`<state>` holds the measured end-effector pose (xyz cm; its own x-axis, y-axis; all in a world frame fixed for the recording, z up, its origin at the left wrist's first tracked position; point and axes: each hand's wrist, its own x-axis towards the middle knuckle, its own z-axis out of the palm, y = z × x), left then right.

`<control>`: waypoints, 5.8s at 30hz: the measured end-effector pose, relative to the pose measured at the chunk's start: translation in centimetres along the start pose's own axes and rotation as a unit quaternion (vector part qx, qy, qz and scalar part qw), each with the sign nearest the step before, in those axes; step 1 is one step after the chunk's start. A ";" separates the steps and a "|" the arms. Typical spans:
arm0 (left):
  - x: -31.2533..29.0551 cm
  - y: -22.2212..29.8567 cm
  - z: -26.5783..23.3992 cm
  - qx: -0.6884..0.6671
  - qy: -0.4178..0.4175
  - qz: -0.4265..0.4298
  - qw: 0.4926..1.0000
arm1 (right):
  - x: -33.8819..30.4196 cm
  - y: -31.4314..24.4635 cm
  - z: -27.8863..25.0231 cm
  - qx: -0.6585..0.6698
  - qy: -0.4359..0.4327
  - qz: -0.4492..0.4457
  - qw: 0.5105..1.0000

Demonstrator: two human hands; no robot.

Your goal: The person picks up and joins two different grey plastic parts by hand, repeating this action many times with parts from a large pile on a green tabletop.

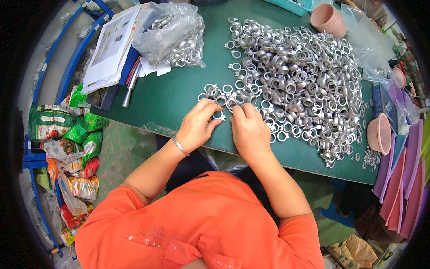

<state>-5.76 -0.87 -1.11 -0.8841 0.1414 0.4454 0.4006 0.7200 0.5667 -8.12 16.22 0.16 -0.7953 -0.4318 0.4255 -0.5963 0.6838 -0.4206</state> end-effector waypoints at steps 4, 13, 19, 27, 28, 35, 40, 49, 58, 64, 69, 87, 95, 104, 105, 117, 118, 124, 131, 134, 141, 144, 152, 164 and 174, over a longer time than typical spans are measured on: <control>-0.7 0.5 -0.6 -0.262 -0.074 -0.208 0.940 | -0.3 0.5 0.1 0.028 0.028 0.029 0.999; -2.2 1.8 -2.7 -0.583 -0.130 -0.353 0.720 | -3.2 0.0 -1.7 0.576 -0.100 0.205 0.785; -5.2 3.0 -3.7 -0.201 -0.271 -0.154 0.929 | -5.6 -1.8 -2.6 0.223 -0.209 -0.090 0.948; 1.3 2.5 -0.9 -0.087 -0.015 -0.047 0.995 | -2.1 1.6 -2.5 -0.060 0.041 0.038 0.997; 2.1 1.6 0.4 -0.049 0.011 -0.036 0.998 | -2.0 1.6 -2.4 -0.061 0.034 0.036 0.997; 1.4 0.8 1.9 -0.167 -0.028 -0.125 0.978 | -3.7 1.6 -2.5 0.044 0.041 0.007 0.998; -0.4 2.2 0.2 -0.534 -0.079 -0.357 0.762 | -4.9 1.4 -2.1 0.351 0.034 0.123 0.928; -2.2 2.8 -0.5 -0.657 -0.091 -0.328 0.673 | -5.0 0.7 -3.0 0.721 -0.070 0.293 0.624; -3.6 3.4 -3.1 -0.332 -0.214 -0.128 0.910 | -6.2 -1.0 -3.5 0.295 -0.109 0.016 0.949; -2.6 2.2 -3.2 -0.100 -0.136 -0.051 0.984 | -5.0 0.0 -2.9 0.145 -0.061 -0.009 0.988; 1.4 1.8 0.9 -0.011 0.014 -0.032 0.999 | -0.2 1.2 -0.6 -0.071 0.021 0.006 0.997; 0.4 2.2 1.3 0.004 -0.032 -0.045 0.998 | -3.9 1.8 -2.1 0.510 -0.004 0.142 0.848; 0.7 1.6 1.7 -0.130 -0.039 -0.094 0.986 | -5.0 1.7 -3.4 0.708 -0.139 0.258 0.642; -2.0 1.4 -1.1 -0.499 -0.052 -0.343 0.794 | -5.1 -0.4 -3.1 0.126 -0.063 0.024 0.990; -2.3 1.5 -1.1 -0.495 -0.042 -0.327 0.804 | -4.3 0.2 -2.7 0.065 -0.012 0.015 0.998; -3.0 2.9 -3.1 -0.370 -0.047 -0.230 0.899 | -3.3 1.0 -3.3 0.362 -0.080 0.131 0.919; -3.1 3.0 -3.7 -0.315 -0.080 -0.195 0.925 | -3.9 0.8 -3.2 0.489 -0.089 0.179 0.849; -5.1 2.6 -4.4 -0.153 -0.197 -0.081 0.965 | -5.8 1.1 -2.6 0.747 -0.104 0.187 0.630; -4.4 1.8 -3.9 -0.126 -0.143 -0.048 0.980 | -5.9 -0.6 -3.2 0.687 -0.085 0.196 0.694; -3.1 0.8 -3.6 -0.076 -0.039 -0.058 0.995 | -6.1 -1.0 -3.5 0.322 -0.151 -0.004 0.934; 0.0 -2.4 -1.4 0.045 0.030 -0.061 0.997 | -5.1 0.5 -3.2 -0.036 0.021 0.035 0.999; -0.8 -0.7 -0.5 -0.033 -0.026 -0.053 0.998 | -4.9 1.8 -3.3 -0.073 -0.023 0.061 0.995; -0.5 2.0 -0.4 -0.114 -0.065 -0.050 0.990 | -4.9 1.4 -3.2 -0.014 -0.029 0.037 0.999; -0.6 1.9 -0.6 -0.522 -0.124 -0.336 0.774 | -5.0 1.7 -3.4 0.722 -0.078 0.292 0.622; -1.5 1.8 0.4 -0.108 -0.001 -0.025 0.994 | -4.5 0.1 -2.7 0.200 -0.090 0.185 0.958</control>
<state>-3.85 0.44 -1.03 -0.9045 0.1104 0.4119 0.3985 0.5628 0.7242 -4.29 19.79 0.36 -0.9447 -0.3228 0.0574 -0.2353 0.5460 -0.8041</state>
